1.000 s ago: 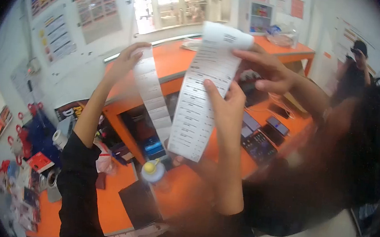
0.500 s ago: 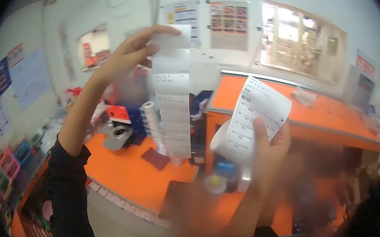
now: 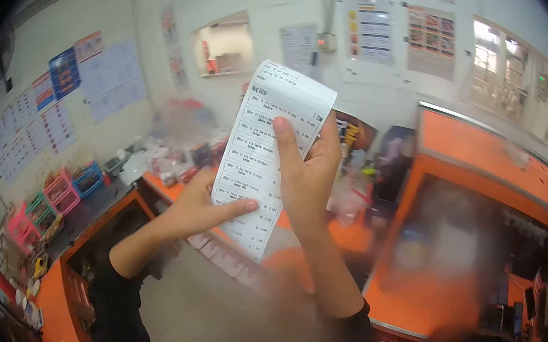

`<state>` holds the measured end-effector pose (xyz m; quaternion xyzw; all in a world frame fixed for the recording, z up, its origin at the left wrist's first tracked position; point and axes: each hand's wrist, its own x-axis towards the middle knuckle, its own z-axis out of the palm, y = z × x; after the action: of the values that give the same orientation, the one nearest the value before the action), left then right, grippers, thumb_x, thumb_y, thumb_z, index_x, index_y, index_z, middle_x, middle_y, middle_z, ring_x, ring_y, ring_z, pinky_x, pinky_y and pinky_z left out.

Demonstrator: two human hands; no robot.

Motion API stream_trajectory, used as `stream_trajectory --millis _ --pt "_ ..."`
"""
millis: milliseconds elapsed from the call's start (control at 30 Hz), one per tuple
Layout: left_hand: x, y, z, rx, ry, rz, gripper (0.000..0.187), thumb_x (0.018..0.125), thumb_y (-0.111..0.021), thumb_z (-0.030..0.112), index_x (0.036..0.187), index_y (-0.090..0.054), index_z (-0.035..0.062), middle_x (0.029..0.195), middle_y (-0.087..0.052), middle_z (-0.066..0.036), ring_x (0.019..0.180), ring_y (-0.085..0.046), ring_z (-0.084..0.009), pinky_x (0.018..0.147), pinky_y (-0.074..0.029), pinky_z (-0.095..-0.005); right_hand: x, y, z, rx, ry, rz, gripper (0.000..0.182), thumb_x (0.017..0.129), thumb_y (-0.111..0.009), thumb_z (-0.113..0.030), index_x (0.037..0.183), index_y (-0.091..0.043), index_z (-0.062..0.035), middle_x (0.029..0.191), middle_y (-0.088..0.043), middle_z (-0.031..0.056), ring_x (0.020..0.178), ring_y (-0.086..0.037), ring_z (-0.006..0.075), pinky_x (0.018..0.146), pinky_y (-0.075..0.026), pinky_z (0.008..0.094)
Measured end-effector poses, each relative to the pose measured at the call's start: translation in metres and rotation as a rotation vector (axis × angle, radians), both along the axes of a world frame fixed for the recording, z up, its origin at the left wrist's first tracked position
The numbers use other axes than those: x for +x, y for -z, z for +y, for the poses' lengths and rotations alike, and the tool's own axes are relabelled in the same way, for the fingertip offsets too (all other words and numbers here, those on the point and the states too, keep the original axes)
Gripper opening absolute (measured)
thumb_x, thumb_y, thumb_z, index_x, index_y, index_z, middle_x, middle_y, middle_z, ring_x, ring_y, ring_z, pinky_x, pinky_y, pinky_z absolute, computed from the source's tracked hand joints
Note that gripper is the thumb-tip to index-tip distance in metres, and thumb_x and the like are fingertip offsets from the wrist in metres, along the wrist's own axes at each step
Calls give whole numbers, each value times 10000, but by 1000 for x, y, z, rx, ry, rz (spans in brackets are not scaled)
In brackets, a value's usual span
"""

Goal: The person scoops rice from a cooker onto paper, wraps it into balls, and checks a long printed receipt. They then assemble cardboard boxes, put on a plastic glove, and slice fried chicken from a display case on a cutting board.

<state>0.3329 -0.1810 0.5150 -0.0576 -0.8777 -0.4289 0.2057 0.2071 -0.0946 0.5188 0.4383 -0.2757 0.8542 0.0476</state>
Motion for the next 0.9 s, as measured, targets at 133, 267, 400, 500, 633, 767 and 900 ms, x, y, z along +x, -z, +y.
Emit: stream_trajectory --millis 133,267,400,500,633,767,900 --pt "60 32 -23 336 -244 14 290 823 -628 162 1029 -589 -40 875 -659 -89 768 -613 -105 679 -494 -253 36 2 -43 23 -226 41 331 839 -596 -72 1132 -477 25 982 -619 110 850 -602 115 707 -489 227" --pt "102 58 -31 273 -433 47 258 825 -618 151 1001 -608 -37 868 -666 -91 765 -617 -100 684 -494 -255 55 4 -88 36 -415 57 316 841 -594 -76 1122 -497 29 958 -629 109 840 -607 116 709 -489 230" --pt "215 80 -81 314 -598 116 239 824 -602 122 1002 -611 -37 879 -665 -96 784 -615 -112 708 -487 -259 163 -2 -187 60 -608 143 300 838 -599 -80 1102 -511 32 945 -629 106 824 -607 112 698 -488 227" --pt "192 109 -66 352 -775 113 231 824 -595 118 995 -615 -35 888 -663 -116 808 -611 -123 723 -483 -265 144 14 -217 42 -804 123 315 837 -597 -75 1115 -492 29 933 -629 113 801 -613 116 675 -495 227" --pt "184 133 -67 206 -1039 146 222 831 -589 125 983 -622 -34 892 -666 -116 808 -614 -136 726 -482 -278 157 26 -263 88 -1045 187 476 834 -583 -37 1241 -337 -5 925 -623 153 758 -630 142 624 -516 244" --pt "136 138 -44 193 -1317 130 243 849 -577 145 1012 -618 -30 928 -661 -130 824 -616 -142 737 -478 -272 148 26 -267 -144 -1243 210 680 829 -545 28 1343 -112 -74 921 -611 178 739 -640 183 601 -535 263" --pt "108 142 -33 200 -1570 85 277 828 -586 86 1083 -575 -22 1004 -634 -88 886 -585 -129 783 -464 -278 171 27 -301 -377 -1196 351 460 808 -545 51 1241 -413 -29 1008 -594 119 873 -593 139 742 -481 247"
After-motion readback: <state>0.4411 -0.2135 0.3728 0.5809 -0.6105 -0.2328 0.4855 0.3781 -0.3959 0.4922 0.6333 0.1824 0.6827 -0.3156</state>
